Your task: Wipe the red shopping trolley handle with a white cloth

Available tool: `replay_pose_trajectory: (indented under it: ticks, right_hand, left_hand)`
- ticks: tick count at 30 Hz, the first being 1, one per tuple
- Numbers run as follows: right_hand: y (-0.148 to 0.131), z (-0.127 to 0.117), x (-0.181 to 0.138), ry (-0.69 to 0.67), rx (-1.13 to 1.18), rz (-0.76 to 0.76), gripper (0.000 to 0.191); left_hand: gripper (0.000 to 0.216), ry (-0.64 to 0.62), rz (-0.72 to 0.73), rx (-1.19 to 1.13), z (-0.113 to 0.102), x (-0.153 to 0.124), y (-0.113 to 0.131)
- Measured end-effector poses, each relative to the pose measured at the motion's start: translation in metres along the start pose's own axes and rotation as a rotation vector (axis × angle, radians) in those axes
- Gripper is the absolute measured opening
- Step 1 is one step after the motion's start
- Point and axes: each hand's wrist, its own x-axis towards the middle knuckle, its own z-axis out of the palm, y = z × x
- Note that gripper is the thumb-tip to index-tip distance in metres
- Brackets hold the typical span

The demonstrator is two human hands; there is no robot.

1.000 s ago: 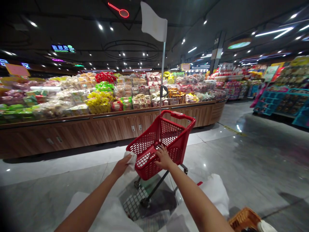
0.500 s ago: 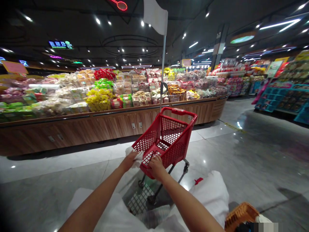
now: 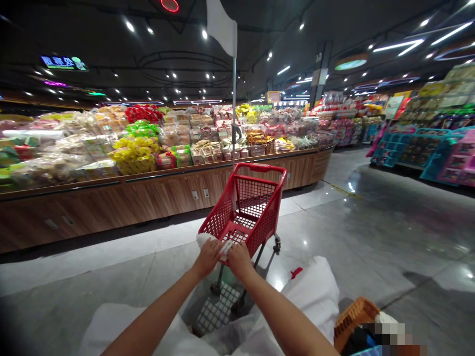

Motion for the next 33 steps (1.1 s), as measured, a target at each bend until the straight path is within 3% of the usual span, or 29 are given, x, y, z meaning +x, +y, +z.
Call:
replay_pose_trajectory:
  ticks: [3, 7, 13, 15, 19, 23, 30, 33]
  right_hand:
    - [0.012, 0.002, -0.002, 0.016, -0.013, -0.048, 0.015]
    - [0.027, 0.002, -0.007, 0.054, -0.014, -0.097, 0.014]
    - [0.034, 0.004, -0.010, 0.121, 0.016, -0.074, 0.010]
    - [0.038, 0.000, -0.011, 0.101, 0.018, -0.085, 0.011]
    - [0.049, -0.009, -0.009, 0.022, 0.015, -0.089, 0.013]
    - [0.054, -0.009, -0.004, -0.032, 0.005, -0.092, 0.013]
    - [0.049, -0.012, 0.003, -0.024, 0.019, -0.080, 0.015]
    - [0.051, -0.017, 0.003, -0.050, 0.022, -0.099, 0.015]
  left_hand:
    - [0.037, -0.084, -0.013, 0.054, -0.017, 0.011, -0.025]
    - [0.032, -0.090, -0.183, 0.124, -0.028, 0.022, -0.045]
    - [0.035, -0.007, -0.122, 0.053, 0.014, 0.020, 0.010]
    - [0.039, -0.017, -0.080, 0.051, 0.018, 0.019, 0.014]
    - [0.041, -0.128, 0.034, 0.061, -0.004, 0.027, -0.021]
    - [0.037, -0.126, 0.000, 0.067, -0.020, 0.028, -0.045]
    - [0.037, -0.046, -0.066, 0.069, 0.011, 0.034, 0.012]
    - [0.028, -0.125, -0.022, 0.072, 0.005, 0.042, 0.004]
